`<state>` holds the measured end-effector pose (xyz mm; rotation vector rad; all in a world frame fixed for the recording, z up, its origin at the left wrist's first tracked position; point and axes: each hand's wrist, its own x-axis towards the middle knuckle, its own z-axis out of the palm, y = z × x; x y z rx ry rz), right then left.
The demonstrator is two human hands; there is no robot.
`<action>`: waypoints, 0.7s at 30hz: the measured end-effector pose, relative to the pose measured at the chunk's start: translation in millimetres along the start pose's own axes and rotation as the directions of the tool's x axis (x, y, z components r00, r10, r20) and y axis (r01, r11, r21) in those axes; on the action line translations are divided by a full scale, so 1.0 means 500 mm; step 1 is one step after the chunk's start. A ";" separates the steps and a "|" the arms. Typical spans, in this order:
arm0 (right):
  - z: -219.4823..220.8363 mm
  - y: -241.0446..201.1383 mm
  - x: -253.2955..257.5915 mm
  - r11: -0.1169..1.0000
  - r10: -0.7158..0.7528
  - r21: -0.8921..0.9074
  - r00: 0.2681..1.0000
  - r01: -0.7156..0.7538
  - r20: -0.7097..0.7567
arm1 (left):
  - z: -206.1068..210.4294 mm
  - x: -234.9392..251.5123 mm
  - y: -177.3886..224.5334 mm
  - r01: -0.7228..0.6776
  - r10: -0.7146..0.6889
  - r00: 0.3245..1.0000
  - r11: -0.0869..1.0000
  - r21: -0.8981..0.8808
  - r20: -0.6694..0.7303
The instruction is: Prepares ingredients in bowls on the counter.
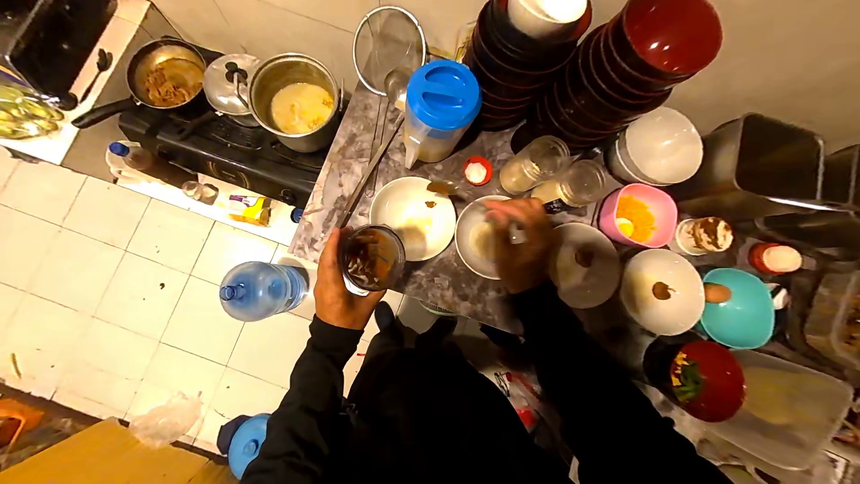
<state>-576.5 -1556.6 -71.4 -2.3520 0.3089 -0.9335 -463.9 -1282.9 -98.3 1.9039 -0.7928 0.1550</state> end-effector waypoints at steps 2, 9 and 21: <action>-0.059 -0.064 0.023 0.979 0.050 0.202 0.996 -0.035 -0.068 | 0.002 0.004 0.002 -0.036 0.036 0.999 0.999 -0.016 -0.001; -0.092 -0.208 0.066 0.949 -0.309 0.155 0.904 0.274 0.297 | 0.015 0.022 0.015 -0.177 0.188 0.975 0.979 -0.099 0.118; -0.056 -0.205 0.027 0.976 0.145 0.122 0.957 -0.180 0.250 | 0.042 0.040 0.014 -0.293 0.296 0.945 0.955 -0.045 0.141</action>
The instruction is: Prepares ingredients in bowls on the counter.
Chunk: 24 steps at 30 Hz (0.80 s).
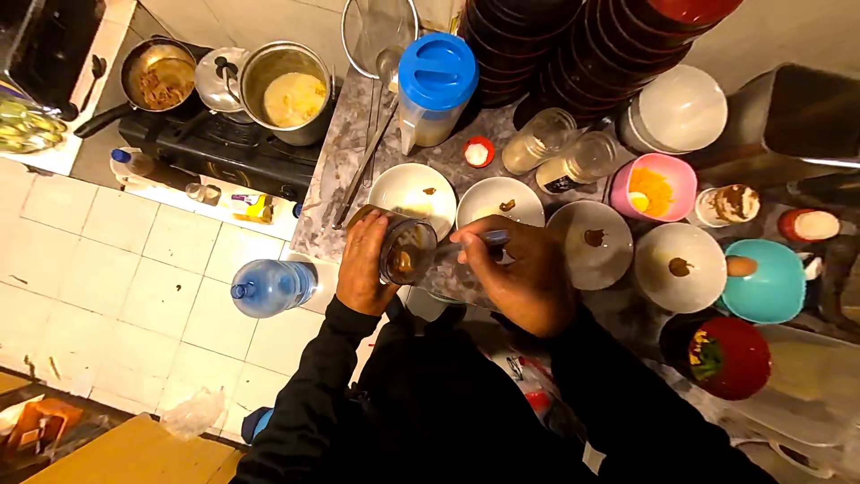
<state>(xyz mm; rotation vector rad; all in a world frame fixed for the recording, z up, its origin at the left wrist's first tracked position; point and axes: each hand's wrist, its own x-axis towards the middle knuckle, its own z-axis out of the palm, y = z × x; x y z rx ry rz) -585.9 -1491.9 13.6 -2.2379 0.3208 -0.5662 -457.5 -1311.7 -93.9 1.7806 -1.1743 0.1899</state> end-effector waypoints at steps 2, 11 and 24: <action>0.019 0.021 -0.002 0.999 -0.038 -0.010 0.998 0.037 -0.058 | 0.003 0.003 0.000 0.008 -0.008 1.000 1.000 -0.001 -0.009; 0.030 0.051 -0.041 0.968 0.204 0.154 0.979 -0.201 -0.007 | 0.031 0.005 -0.010 0.004 -0.005 1.000 1.000 0.031 0.025; 0.059 0.225 0.000 0.990 -0.059 -0.136 0.980 0.033 -0.190 | -0.023 -0.034 -0.056 0.253 -0.241 0.963 0.962 0.100 -0.121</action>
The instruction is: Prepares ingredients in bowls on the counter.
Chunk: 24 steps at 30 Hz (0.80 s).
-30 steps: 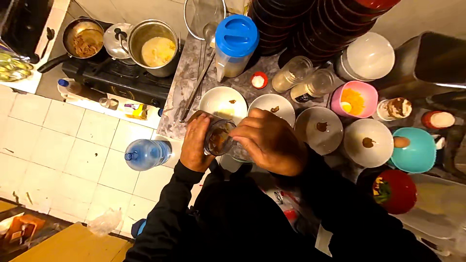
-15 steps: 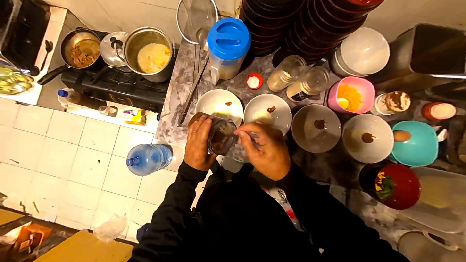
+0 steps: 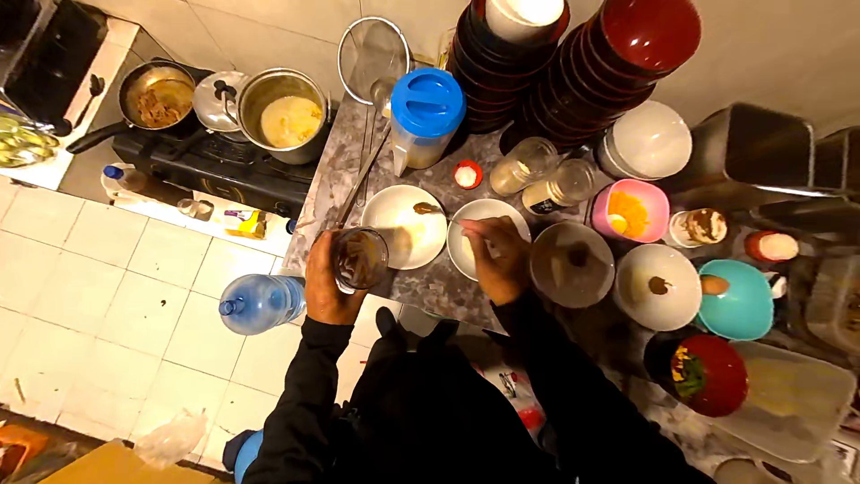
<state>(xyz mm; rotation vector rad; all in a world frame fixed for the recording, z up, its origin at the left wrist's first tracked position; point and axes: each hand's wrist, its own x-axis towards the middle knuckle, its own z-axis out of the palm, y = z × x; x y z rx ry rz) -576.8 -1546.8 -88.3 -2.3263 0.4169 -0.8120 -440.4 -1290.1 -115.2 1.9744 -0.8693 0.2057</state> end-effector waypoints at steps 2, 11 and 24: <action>0.046 0.051 -0.001 0.989 -0.060 -0.132 0.995 0.071 0.084 | -0.006 -0.007 0.004 0.008 -0.008 1.000 1.000 0.003 -0.016; 0.070 0.071 -0.022 0.974 -0.098 -0.199 0.992 0.111 0.074 | -0.038 -0.015 0.010 0.041 -0.042 0.997 0.999 -0.017 -0.067; 0.077 0.044 -0.045 0.988 -0.021 -0.154 0.998 0.011 -0.064 | -0.035 0.002 0.015 0.004 -0.009 0.999 0.996 -0.088 -0.054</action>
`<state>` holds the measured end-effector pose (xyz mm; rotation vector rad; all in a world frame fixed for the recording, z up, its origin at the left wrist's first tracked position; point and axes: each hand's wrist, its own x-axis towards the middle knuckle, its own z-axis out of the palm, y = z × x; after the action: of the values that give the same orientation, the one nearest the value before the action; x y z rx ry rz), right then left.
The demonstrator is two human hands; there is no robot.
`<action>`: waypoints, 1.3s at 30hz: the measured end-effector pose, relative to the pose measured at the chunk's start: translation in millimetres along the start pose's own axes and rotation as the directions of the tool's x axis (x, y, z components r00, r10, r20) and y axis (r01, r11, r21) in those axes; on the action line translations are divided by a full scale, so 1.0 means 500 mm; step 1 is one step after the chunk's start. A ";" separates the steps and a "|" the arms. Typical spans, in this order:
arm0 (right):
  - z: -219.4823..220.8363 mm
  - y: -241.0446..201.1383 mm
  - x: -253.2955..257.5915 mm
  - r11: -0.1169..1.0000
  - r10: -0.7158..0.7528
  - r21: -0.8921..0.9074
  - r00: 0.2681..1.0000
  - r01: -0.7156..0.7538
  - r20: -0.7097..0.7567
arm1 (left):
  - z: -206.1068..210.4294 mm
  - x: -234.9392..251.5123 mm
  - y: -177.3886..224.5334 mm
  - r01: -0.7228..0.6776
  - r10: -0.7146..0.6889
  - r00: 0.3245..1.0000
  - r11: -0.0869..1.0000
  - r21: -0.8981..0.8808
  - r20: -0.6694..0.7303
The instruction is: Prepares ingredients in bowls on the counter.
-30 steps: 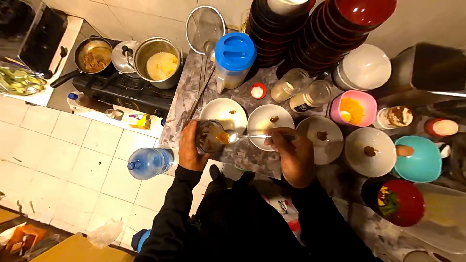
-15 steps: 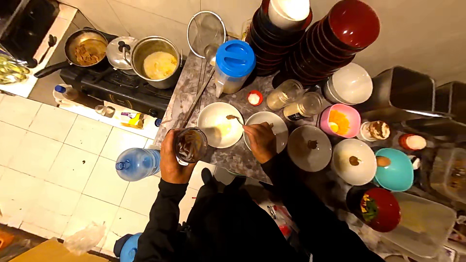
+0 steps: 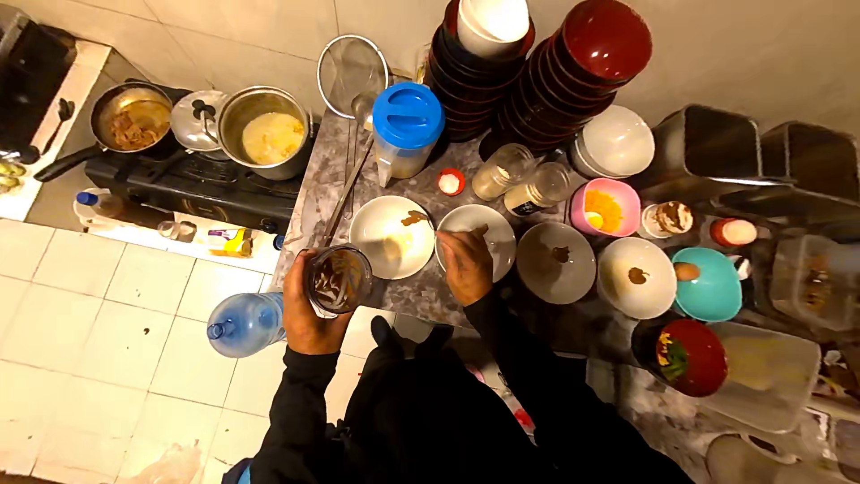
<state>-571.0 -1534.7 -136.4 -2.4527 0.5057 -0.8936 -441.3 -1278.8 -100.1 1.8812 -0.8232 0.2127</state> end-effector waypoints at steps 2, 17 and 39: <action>0.012 -0.009 -0.012 0.998 0.041 0.047 0.999 -0.040 -0.015 | -0.003 0.001 0.005 -0.007 0.007 1.000 1.000 -0.013 0.008; -0.183 0.119 -0.101 0.948 0.227 -0.196 0.965 -0.249 -0.128 | 0.003 0.034 0.017 -0.082 0.087 0.995 0.993 -0.084 0.056; -0.062 -0.076 -0.052 0.795 0.577 0.111 0.800 -0.597 0.166 | 0.069 0.094 0.101 -0.099 0.138 0.977 0.968 -0.228 0.161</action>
<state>-604.2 -1500.5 -107.6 -1.9912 1.0377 -0.4879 -445.0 -1341.6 -55.2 1.6603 -1.0387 0.0273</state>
